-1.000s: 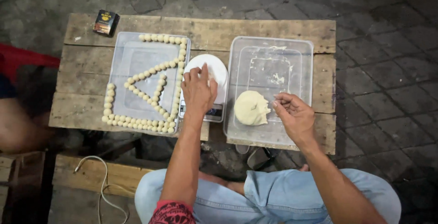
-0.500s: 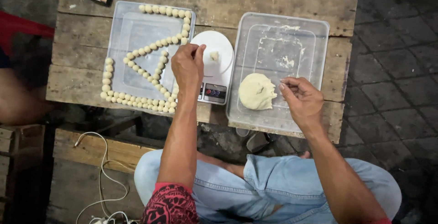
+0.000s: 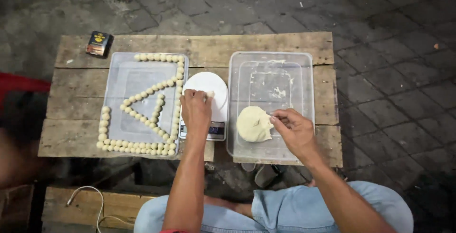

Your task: The person sits on the floor and repeatedly pinches small pieces of dough from a larger mass, rolls them into uniform balls between their palms, and places them into a clear plastic tray. The person occasionally uses a digital scale to check the weight of the dough pieces.

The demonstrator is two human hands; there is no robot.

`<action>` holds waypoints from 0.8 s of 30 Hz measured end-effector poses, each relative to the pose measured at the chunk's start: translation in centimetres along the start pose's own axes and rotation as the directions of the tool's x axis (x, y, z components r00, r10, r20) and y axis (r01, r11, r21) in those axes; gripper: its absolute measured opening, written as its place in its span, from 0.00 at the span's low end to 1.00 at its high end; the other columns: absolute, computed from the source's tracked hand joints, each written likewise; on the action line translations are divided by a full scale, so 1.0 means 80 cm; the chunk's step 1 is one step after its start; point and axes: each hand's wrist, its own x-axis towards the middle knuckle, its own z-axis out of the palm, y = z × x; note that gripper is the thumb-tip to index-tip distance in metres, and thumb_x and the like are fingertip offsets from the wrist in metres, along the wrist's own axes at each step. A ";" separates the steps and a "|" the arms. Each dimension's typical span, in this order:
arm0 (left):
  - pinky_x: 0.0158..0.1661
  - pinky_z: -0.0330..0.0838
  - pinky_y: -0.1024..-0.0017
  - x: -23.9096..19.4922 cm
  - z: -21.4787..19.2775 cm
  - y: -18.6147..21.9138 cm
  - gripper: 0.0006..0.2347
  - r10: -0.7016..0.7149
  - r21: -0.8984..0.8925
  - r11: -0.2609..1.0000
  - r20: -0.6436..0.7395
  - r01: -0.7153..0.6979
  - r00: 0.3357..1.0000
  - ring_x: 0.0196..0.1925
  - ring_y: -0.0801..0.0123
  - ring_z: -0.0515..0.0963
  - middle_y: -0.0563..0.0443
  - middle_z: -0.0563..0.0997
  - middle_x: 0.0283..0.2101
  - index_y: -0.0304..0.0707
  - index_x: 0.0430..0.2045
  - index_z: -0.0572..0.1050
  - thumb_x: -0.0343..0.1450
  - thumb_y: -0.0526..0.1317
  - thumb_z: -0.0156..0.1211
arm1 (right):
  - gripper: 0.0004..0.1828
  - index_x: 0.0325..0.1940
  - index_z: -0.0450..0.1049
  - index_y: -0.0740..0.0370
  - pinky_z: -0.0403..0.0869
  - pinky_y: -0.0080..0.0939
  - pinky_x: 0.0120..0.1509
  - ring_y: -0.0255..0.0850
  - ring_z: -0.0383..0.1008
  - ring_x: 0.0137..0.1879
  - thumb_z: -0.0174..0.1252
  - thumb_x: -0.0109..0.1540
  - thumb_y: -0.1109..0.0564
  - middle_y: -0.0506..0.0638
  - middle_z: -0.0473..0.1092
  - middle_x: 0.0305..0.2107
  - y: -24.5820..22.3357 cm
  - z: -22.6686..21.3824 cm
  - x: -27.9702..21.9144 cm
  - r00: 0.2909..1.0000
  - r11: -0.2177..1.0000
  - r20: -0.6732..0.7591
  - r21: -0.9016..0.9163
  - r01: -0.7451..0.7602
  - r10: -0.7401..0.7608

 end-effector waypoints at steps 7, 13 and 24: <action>0.38 0.79 0.58 -0.012 -0.013 0.052 0.06 -0.070 -0.500 0.853 0.175 0.149 0.982 0.38 0.49 0.84 0.38 0.81 0.33 0.30 0.33 0.80 0.65 0.32 0.67 | 0.12 0.49 0.82 0.65 0.79 0.33 0.41 0.35 0.78 0.36 0.69 0.62 0.62 0.54 0.78 0.35 -0.015 0.004 -0.005 1.000 0.996 0.006 0.082 0.029 -0.030; 0.37 0.81 0.60 -0.064 -0.036 0.140 0.08 0.107 -0.660 0.720 0.410 0.214 0.906 0.37 0.50 0.86 0.40 0.85 0.31 0.37 0.33 0.81 0.63 0.37 0.70 | 0.16 0.53 0.80 0.68 0.81 0.34 0.43 0.37 0.80 0.39 0.69 0.61 0.65 0.56 0.76 0.39 0.012 0.003 0.004 0.997 0.972 0.029 0.227 0.057 -0.066; 0.39 0.83 0.75 -0.066 -0.011 0.141 0.16 0.150 -0.799 0.332 0.569 0.501 0.809 0.36 0.73 0.83 0.48 0.83 0.37 0.35 0.46 0.81 0.65 0.37 0.74 | 0.08 0.46 0.81 0.70 0.83 0.37 0.41 0.37 0.79 0.36 0.67 0.63 0.64 0.55 0.76 0.35 0.025 -0.002 0.011 1.000 0.930 0.018 0.367 -0.015 0.009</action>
